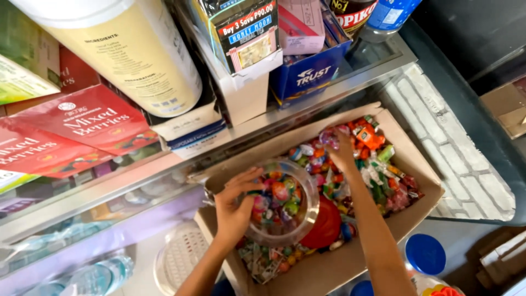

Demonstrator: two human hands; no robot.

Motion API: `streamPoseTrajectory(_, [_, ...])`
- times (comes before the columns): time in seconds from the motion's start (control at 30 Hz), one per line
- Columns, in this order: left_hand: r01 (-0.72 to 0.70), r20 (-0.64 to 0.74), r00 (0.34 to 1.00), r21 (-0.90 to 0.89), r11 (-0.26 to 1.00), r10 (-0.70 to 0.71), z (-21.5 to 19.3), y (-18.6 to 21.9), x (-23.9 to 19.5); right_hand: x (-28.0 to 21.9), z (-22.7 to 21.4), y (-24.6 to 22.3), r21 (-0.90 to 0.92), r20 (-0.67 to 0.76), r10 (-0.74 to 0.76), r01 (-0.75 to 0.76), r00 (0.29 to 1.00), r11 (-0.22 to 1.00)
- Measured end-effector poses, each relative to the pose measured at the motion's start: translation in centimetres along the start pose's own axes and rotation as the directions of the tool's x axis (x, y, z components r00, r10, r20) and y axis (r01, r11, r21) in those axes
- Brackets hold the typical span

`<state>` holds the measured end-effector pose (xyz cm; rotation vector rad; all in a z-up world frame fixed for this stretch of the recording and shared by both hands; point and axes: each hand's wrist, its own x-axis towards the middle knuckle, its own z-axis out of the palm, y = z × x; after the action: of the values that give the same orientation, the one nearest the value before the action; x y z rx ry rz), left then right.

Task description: Filling clear plastic jars with assorted candies from a storage box.

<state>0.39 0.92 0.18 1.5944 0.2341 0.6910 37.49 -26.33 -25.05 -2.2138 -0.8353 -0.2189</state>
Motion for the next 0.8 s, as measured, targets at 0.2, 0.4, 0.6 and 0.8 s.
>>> streamPoseTrajectory(0.2, [-0.004,0.006,1.0,-0.022,1.0,0.004,0.2,0.4,0.2,0.1,0.6,-9.0,-0.306,0.061,0.332,-0.299,0.941,0.904])
streamPoseTrajectory(0.4, [0.003,0.009,1.0,-0.032,0.999,-0.003,0.2,0.0,0.3,-0.9,1.0,-9.5,-0.401,0.132,0.402,-0.322,0.906,0.857])
streamPoseTrajectory(0.6, [0.003,0.01,1.0,-0.029,1.0,-0.003,0.4,-0.1,0.1,-0.2,-0.2,-15.4,-0.338,0.14,0.533,-0.466,0.834,0.818])
streamPoseTrajectory(0.8, [0.001,0.011,1.0,-0.016,1.0,-0.001,0.5,0.0,0.2,-3.9,5.9,-5.1,-0.292,-0.164,0.293,-0.33,0.942,0.898])
